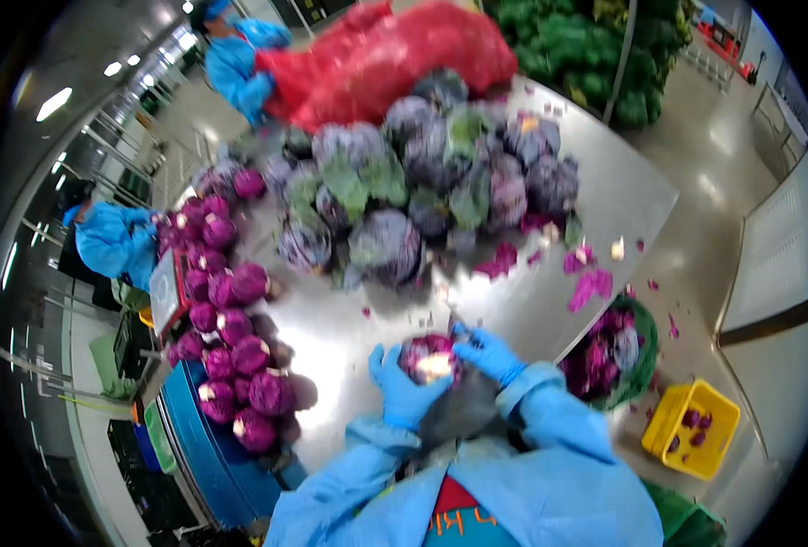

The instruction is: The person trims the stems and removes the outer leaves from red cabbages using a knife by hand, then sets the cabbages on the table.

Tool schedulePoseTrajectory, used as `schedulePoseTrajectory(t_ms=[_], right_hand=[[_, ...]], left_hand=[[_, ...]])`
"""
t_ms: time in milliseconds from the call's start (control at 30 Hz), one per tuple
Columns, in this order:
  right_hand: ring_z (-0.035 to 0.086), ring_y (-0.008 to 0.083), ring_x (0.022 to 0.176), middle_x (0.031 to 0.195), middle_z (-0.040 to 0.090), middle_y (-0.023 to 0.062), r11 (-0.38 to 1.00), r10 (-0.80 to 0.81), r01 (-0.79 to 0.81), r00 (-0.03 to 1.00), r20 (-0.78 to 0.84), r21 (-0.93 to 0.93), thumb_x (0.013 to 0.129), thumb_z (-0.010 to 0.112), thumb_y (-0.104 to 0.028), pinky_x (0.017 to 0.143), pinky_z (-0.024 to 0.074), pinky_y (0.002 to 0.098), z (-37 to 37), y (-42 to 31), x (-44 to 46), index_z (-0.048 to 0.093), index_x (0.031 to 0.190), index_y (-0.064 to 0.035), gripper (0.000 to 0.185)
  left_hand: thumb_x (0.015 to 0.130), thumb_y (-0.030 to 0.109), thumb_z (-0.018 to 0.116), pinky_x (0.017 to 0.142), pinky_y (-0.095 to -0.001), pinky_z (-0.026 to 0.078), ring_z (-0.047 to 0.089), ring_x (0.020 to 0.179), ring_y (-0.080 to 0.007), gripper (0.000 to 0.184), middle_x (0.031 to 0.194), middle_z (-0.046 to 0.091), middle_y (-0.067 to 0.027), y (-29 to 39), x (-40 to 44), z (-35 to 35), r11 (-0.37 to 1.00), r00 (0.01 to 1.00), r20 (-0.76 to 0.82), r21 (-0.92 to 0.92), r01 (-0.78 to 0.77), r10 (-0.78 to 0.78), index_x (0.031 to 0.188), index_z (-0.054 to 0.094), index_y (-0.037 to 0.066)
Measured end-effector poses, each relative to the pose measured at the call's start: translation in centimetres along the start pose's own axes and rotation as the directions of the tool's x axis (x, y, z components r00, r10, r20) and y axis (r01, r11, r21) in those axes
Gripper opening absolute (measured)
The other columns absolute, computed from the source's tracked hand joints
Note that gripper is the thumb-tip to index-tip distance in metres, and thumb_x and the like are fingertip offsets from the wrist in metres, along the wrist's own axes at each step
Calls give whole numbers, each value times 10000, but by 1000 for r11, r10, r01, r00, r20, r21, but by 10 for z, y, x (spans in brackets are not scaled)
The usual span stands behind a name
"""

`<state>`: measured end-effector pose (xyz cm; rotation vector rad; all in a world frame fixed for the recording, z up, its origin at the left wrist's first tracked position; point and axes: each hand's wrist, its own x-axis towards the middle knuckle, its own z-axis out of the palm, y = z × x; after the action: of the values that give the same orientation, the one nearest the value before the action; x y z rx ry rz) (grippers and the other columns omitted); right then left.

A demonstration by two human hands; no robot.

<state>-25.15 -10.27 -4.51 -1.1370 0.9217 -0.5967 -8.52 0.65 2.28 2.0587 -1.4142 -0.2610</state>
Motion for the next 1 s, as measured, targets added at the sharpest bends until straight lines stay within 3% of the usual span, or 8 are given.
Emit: schedulePoseTrajectory(t_ms=[133,267,400,667,733,800,867,1000], right_hand=[[587,157,1039,1165,648,84,970,231,-237,966,116,46,916,593,-478,943,445,296,10,-12,31,599,1267,-52,553],[630,183,969,1086,689,95,984,72,-50,989,126,-169,895,630,-417,890,475,312,5,25,46,610,1258,-113,474],[661,301,932,1039,692,120,779,6,-44,998,-62,-625,869,583,-330,853,502,375,-10,18,29,619,1243,-255,384],[656,249,815,893,675,128,897,-101,-254,681,-725,-363,859,582,-150,793,522,371,-107,19,-65,491,1325,-39,487],[629,220,760,857,657,114,898,-345,-8,607,-716,-440,877,571,-157,767,526,360,-125,96,-53,478,1369,-100,504],[555,88,589,793,633,34,970,-165,35,824,-542,-242,917,521,-104,529,497,262,-84,40,-87,453,1412,-208,510],[505,88,477,726,630,44,983,100,-154,908,-407,-102,960,535,-232,450,454,244,-33,-18,-106,456,1413,-209,461],[587,151,524,638,633,78,935,99,-190,950,-298,-298,978,498,-384,530,495,311,20,-16,-99,505,1356,-135,452]], left_hand=[[589,405,856,1076,-442,323,375,1307,-389,961,1435,355,-252,-31,44,1,923,867,322,-183,-337,380,1385,458,42],[655,384,838,1059,-417,353,440,1250,-379,741,1320,471,-240,28,62,-43,994,850,517,28,107,-106,1272,571,75],[716,396,800,1051,-402,373,469,1234,-363,694,1275,511,-258,-16,47,2,970,974,15,-97,-222,224,1278,560,66],[665,407,832,1006,-403,421,513,1151,-369,817,1232,504,-246,-56,37,-29,953,880,455,-303,11,134,1290,504,-6],[607,433,862,1020,-427,408,505,1141,-382,935,1195,508,-243,-32,36,-35,988,913,402,-157,-13,76,1336,452,15],[597,439,865,1036,-449,392,482,1179,-393,988,1242,489,-257,-16,20,-21,963,965,65,-110,-245,253,1373,416,23],[574,465,864,1067,-476,354,419,1248,-414,1070,1316,434,-277,-38,26,6,876,947,114,-426,-227,301,1418,360,43],[506,488,871,1043,-472,359,403,1227,-426,1147,1333,381,-271,-39,24,-20,935,874,381,-294,-197,303,1398,325,17]])
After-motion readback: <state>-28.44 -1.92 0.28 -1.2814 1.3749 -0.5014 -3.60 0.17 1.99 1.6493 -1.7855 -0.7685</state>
